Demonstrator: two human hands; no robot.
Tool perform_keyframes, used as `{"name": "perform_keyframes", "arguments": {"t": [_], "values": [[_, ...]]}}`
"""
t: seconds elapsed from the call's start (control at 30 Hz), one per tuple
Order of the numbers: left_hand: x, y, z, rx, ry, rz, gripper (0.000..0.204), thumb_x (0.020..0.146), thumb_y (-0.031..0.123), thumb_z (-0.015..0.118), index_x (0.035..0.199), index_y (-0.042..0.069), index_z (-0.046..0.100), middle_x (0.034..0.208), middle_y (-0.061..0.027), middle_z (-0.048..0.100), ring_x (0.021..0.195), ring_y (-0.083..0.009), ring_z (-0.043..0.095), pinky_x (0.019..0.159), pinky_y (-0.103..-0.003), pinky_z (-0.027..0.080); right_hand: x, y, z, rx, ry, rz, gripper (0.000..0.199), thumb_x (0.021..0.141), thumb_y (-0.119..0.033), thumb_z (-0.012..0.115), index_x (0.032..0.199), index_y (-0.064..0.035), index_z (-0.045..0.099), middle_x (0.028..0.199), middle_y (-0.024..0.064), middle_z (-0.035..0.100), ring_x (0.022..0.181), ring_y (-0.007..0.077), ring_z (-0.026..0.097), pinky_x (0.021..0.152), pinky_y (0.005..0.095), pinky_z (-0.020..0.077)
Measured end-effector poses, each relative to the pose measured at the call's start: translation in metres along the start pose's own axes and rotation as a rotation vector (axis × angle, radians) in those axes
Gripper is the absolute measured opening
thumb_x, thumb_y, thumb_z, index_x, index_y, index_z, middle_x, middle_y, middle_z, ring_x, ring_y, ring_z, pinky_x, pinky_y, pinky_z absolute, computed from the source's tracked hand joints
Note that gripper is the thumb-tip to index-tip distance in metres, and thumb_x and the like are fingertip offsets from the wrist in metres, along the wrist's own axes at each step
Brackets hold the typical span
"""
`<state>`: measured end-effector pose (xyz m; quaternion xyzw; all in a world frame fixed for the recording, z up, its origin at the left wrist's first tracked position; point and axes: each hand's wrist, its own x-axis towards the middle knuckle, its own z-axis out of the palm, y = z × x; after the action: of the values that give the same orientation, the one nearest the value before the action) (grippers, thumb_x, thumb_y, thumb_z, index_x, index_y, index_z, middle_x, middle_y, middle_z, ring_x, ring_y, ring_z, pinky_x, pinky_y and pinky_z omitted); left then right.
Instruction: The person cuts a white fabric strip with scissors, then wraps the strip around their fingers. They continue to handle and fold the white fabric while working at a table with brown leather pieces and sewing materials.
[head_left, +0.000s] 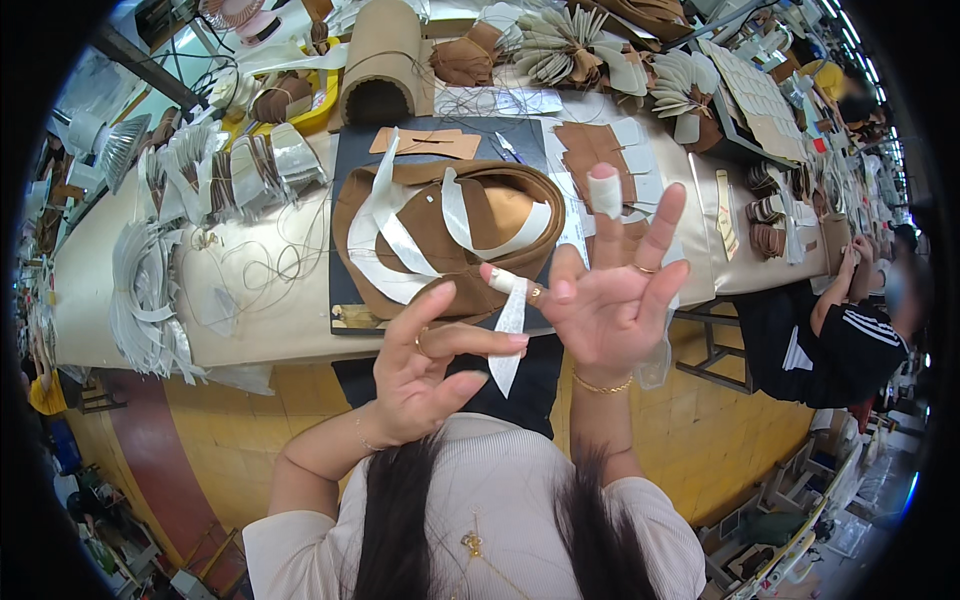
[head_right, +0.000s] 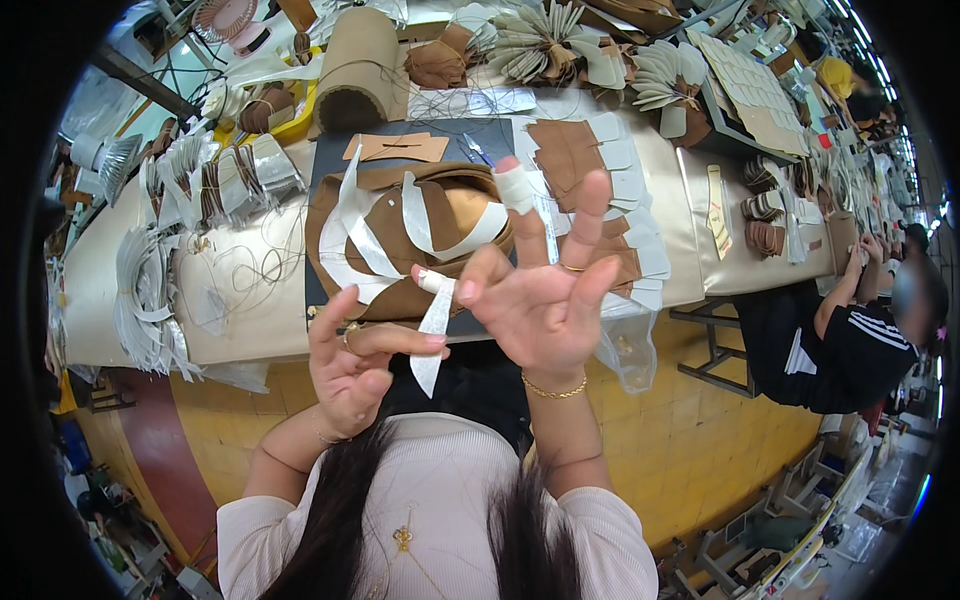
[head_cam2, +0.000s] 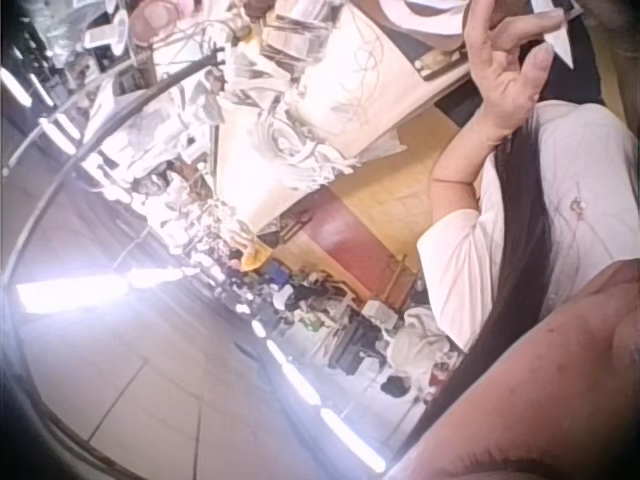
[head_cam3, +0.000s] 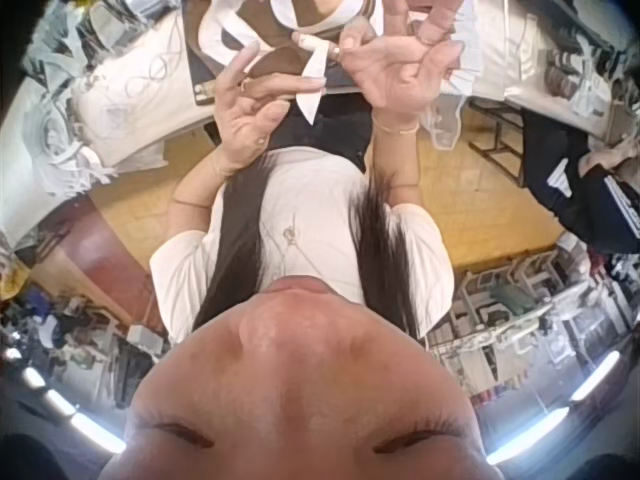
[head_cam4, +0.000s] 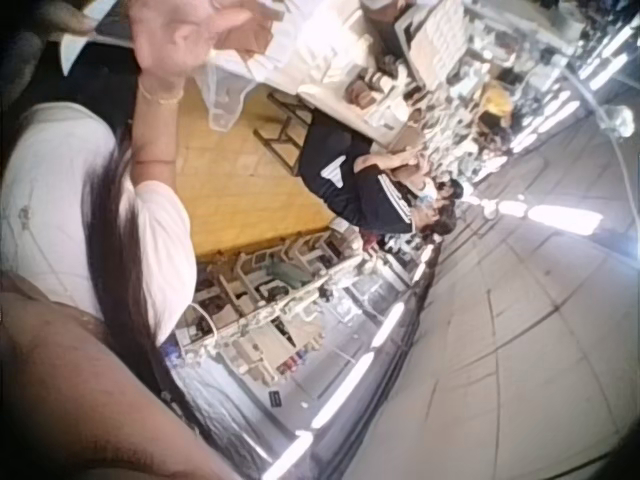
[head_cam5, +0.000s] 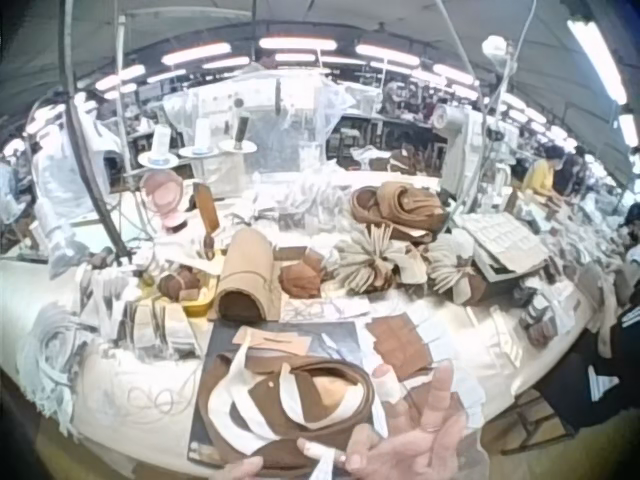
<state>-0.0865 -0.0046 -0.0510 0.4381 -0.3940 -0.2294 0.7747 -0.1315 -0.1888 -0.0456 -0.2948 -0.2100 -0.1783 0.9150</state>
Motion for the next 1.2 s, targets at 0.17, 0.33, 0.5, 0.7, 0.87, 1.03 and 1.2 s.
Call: {"name": "perform_keyframes", "arguments": {"t": [0.17,0.33,0.5,0.7,0.87,1.03,1.2], "values": [[0.007,0.010,-0.002,-0.026,0.213,-0.252,0.082,0.085,-0.011,0.058,0.147,0.013,0.010,0.113,-0.0251,0.058,0.093,-0.0264,0.066,0.085,-0.041,0.055,0.000,0.015,-0.005,-0.135,-0.090,0.005,0.059,0.095,-0.059,0.016,0.146,-0.0456,-0.011,0.158,0.0089,-0.007,0.120,0.0340,0.048,0.103,0.0633,0.0317],[0.011,0.011,-0.012,-0.292,0.274,-0.618,0.068,0.082,-0.007,0.067,0.139,0.002,0.031,0.107,-0.0156,0.059,0.087,-0.0160,0.064,0.077,-0.027,0.055,-0.006,0.020,0.005,-0.240,0.014,-0.039,0.062,0.095,-0.059,0.020,0.146,-0.0443,-0.012,0.158,0.0123,-0.003,0.133,0.0429,0.036,0.105,0.0555,0.0349],[0.013,0.019,-0.021,-0.377,0.189,-0.698,0.018,0.086,-0.001,0.065,0.103,-0.006,0.064,0.099,-0.0119,0.064,0.086,-0.0168,0.066,0.072,-0.027,0.053,-0.006,0.015,0.001,-0.417,-0.157,0.115,0.058,0.094,-0.061,0.015,0.143,-0.0513,-0.014,0.157,0.0158,-0.001,0.122,0.0432,0.049,0.100,0.0641,0.0365],[0.040,0.024,-0.041,-0.845,0.131,-0.816,0.026,0.085,-0.005,0.061,0.111,-0.002,0.062,0.103,-0.0156,0.065,0.088,-0.0202,0.067,0.079,-0.029,0.056,-0.011,0.009,0.007,-0.213,-0.098,-0.043,0.059,0.095,-0.060,0.013,0.146,-0.0454,-0.013,0.147,0.0227,0.029,0.084,0.0278,0.068,0.099,0.0653,0.0370],[0.059,0.036,-0.041,-0.746,0.194,-0.859,0.026,0.086,-0.003,0.060,0.112,0.000,0.060,0.101,-0.0186,0.066,0.085,-0.0194,0.069,0.073,-0.027,0.058,-0.007,-0.011,0.026,-0.723,-0.337,0.277,0.056,0.095,-0.052,0.037,0.102,-0.0053,0.066,0.053,0.0133,0.057,0.042,0.0206,0.053,0.104,0.0516,0.0363],[0.085,0.035,-0.034,-0.527,0.131,-0.889,0.026,0.087,0.000,0.061,0.113,-0.001,0.059,0.099,-0.0177,0.066,0.085,-0.0202,0.068,0.071,-0.026,0.056,-0.014,0.012,0.045,-1.575,-0.822,0.260,0.049,0.089,-0.045,0.053,0.073,0.0005,0.063,0.040,0.0082,0.044,0.041,0.0281,0.051,0.107,0.0505,0.0324],[0.102,0.032,-0.040,-0.360,0.056,-0.957,0.026,0.087,0.001,0.061,0.112,-0.005,0.059,0.095,-0.0159,0.067,0.074,-0.0187,0.067,0.065,-0.028,0.055,-0.010,0.023,0.039,-1.970,-1.096,0.268,0.052,0.088,-0.048,0.054,0.074,0.0018,0.062,0.036,0.0059,0.038,0.037,0.0251,0.049,0.108,0.0508,0.0304]]}}
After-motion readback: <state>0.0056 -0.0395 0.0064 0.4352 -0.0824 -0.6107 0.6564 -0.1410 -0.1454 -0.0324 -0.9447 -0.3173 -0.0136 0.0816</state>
